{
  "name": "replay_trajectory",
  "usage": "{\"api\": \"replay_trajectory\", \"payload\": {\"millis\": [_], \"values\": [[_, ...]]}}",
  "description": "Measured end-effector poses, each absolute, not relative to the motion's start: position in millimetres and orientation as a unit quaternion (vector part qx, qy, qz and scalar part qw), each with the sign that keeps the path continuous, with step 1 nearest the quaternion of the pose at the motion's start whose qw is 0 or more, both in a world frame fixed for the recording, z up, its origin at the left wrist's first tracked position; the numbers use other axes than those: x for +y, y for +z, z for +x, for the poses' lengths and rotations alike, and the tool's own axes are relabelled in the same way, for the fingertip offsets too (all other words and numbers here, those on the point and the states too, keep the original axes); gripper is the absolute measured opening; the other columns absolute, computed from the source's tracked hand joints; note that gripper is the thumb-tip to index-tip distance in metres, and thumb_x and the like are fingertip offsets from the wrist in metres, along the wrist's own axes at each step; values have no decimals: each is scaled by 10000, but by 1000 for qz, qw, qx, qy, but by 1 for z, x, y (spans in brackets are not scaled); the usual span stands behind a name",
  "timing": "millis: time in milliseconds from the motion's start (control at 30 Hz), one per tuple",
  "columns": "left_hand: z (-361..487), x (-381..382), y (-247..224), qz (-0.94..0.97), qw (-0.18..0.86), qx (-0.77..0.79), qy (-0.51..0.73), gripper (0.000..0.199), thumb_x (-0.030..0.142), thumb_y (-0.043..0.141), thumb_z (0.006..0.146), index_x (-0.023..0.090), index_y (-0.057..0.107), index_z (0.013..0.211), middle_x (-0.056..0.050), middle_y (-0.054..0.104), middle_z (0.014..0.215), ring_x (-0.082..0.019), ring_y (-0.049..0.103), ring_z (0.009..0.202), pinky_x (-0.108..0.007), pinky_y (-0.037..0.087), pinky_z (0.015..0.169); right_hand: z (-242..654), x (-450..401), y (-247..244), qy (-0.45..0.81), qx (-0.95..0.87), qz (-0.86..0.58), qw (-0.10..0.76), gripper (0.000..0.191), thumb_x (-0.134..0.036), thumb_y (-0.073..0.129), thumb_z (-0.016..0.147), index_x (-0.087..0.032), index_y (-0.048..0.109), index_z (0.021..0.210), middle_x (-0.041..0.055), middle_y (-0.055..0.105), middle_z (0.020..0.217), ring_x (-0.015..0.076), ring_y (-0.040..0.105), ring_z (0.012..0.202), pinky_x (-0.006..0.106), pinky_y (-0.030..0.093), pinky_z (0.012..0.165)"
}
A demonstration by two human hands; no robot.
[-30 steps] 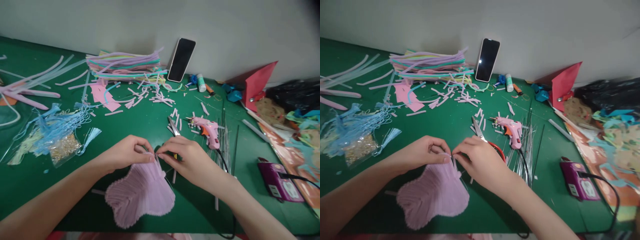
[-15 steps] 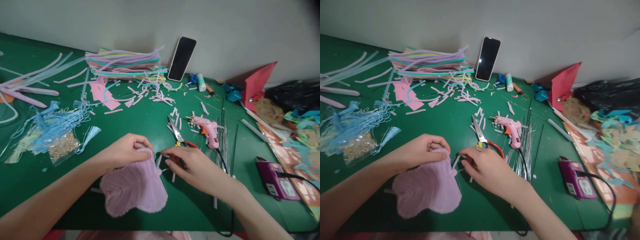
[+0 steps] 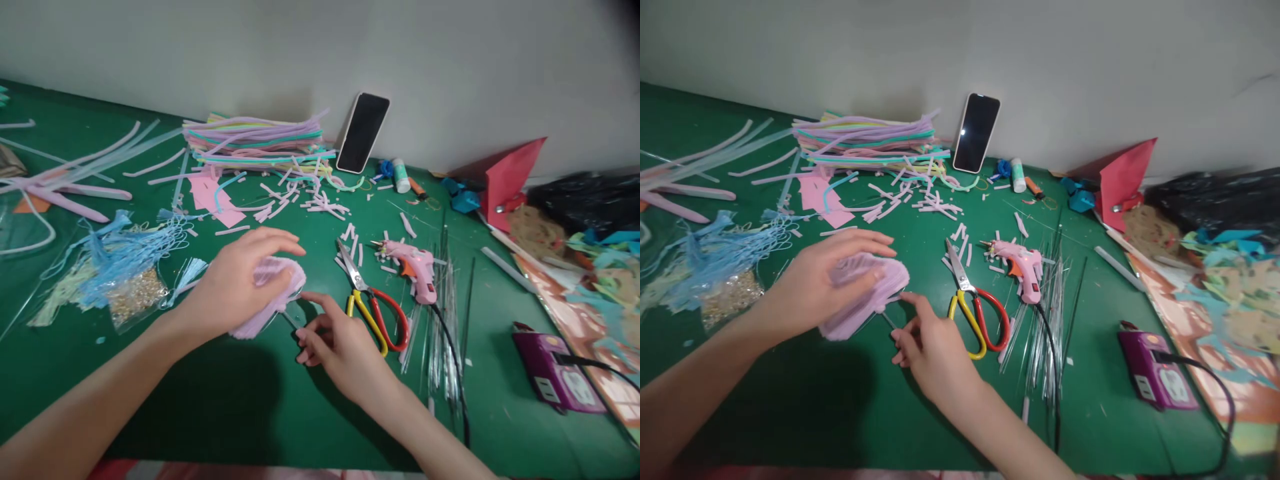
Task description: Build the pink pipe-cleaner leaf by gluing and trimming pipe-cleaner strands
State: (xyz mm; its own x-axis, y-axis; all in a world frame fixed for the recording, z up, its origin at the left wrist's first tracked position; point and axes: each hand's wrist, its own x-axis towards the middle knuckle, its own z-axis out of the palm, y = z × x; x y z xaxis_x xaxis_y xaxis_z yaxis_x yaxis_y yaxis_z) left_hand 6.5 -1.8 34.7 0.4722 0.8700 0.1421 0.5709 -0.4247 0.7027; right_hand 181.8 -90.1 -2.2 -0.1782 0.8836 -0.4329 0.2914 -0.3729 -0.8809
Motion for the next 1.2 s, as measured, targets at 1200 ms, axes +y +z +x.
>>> {"api": "replay_trajectory", "payload": {"millis": [1200], "values": [[18,-16,4,620,462,498,392,140,300,554,834,195,582,746,12,587,717,-149,539,713,-261,431,679,178,-31,14,632,-503,-558,188,215,-364,624,824,-171,586,735,-57,514,552,62,442,453,194,330,423]]}}
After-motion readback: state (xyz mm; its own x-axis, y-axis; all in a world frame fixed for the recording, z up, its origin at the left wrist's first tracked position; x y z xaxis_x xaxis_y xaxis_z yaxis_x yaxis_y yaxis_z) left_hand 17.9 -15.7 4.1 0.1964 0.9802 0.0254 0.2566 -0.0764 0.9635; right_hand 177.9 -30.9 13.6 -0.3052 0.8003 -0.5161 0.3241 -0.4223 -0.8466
